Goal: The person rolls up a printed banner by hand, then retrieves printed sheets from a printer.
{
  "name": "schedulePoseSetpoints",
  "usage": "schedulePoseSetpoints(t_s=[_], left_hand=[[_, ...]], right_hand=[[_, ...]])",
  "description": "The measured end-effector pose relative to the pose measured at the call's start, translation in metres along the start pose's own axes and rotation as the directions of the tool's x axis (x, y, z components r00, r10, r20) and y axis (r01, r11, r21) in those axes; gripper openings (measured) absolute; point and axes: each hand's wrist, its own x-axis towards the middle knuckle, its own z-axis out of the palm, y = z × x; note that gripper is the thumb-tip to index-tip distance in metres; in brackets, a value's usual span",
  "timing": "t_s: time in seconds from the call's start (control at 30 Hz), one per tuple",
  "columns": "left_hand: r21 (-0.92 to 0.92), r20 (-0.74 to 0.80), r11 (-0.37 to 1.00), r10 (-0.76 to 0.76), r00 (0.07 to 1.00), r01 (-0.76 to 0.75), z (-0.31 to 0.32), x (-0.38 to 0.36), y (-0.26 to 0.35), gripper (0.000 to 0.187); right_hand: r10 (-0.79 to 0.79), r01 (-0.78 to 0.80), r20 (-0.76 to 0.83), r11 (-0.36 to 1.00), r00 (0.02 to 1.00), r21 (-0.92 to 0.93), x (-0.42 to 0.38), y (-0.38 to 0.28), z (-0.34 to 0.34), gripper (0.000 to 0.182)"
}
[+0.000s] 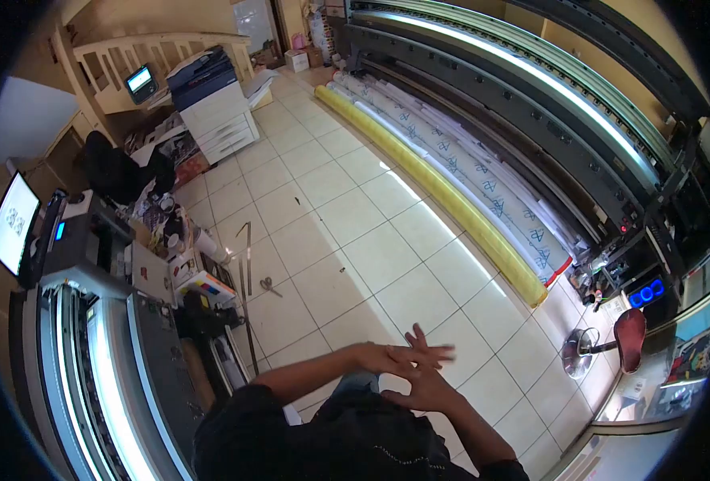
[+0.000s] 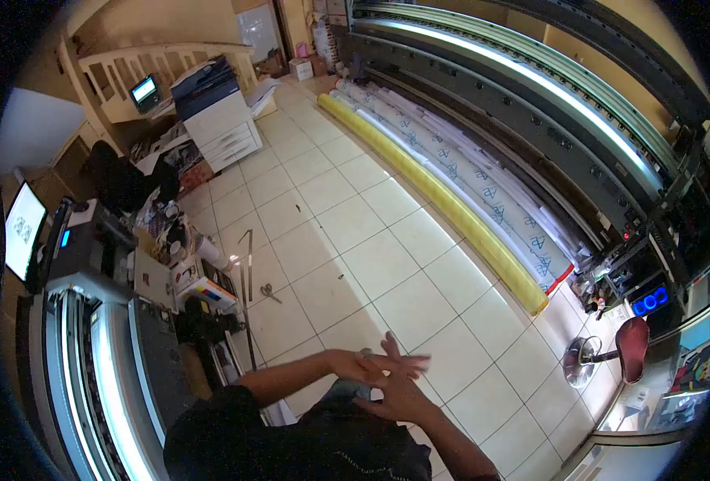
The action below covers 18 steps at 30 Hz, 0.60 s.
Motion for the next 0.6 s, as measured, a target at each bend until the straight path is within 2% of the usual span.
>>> schedulePoseSetpoints(t_s=[0.03,0.07,0.1,0.17,0.2,0.23,0.3,0.33,0.37,0.43,0.47,0.5,0.53,0.6], left_hand=[[0.09,-0.193,0.993,0.089,0.977,-0.073,-0.005,0.005,-0.005,0.058],[0.199,-0.37,0.971,0.199,0.908,-0.132,-0.014,0.011,-0.006,0.057],[0.206,-0.364,0.968,0.211,0.907,-0.142,-0.029,0.018,-0.008,0.057],[0.482,-0.582,0.876,0.319,0.748,0.001,-0.067,0.025,-0.015,0.075],[0.588,-0.657,0.801,0.394,0.643,0.11,-0.088,0.026,-0.008,0.086],[0.598,-0.655,0.793,0.402,0.64,0.114,-0.111,0.026,0.001,0.086],[0.732,-0.665,0.637,0.587,0.462,0.243,-0.158,0.028,0.02,0.081],[0.836,-0.549,0.483,0.728,0.41,0.259,-0.195,0.03,0.019,0.068],[0.829,-0.559,0.49,0.724,0.405,0.268,-0.215,0.022,0.011,0.068],[0.736,-0.673,0.629,0.642,0.367,0.25,-0.261,0.009,0.042,0.058],[0.68,-0.726,0.694,0.592,0.35,0.236,-0.285,0.003,0.053,0.055],[0.674,-0.732,0.699,0.587,0.345,0.239,-0.309,-0.003,0.054,0.055],[0.742,-0.669,0.592,0.62,0.41,0.314,-0.332,-0.009,0.055,0.061],[0.799,-0.601,0.471,0.644,0.474,0.373,-0.385,-0.011,0.063,0.069]], right_hand=[[0.006,-0.006,-0.006,1.0,1.0,0.0,0.011,0.009,0.003,0.083],[-0.021,0.044,-0.221,0.994,0.975,0.098,0.023,0.016,0.007,0.082],[-0.03,0.116,-0.423,0.977,0.906,0.178,0.036,0.023,0.002,0.082],[0.008,0.085,-0.438,0.978,0.899,0.191,0.069,0.036,-0.017,0.077],[0.087,0.093,-0.481,0.937,0.872,0.338,0.091,0.045,-0.026,0.072],[0.128,0.138,-0.519,0.886,0.845,0.443,0.118,0.056,-0.031,0.075],[0.21,0.261,-0.588,0.746,0.781,0.613,0.174,0.077,-0.041,0.081],[0.33,0.146,-0.538,0.735,0.775,0.662,0.198,0.088,-0.048,0.084],[0.359,0.115,-0.565,0.764,0.743,0.635,0.222,0.096,-0.055,0.071],[0.412,0.039,-0.615,0.81,0.672,0.586,0.27,0.109,-0.072,0.046],[0.454,0.068,-0.575,0.743,0.68,0.666,0.293,0.114,-0.082,0.044],[0.48,0.073,-0.545,0.701,0.687,0.709,0.31,0.122,-0.09,0.043],[0.506,0.078,-0.515,0.657,0.692,0.75,0.327,0.13,-0.098,0.041],[0.277,0.013,-0.693,0.924,0.666,0.382,0.363,0.156,-0.121,0.04]])
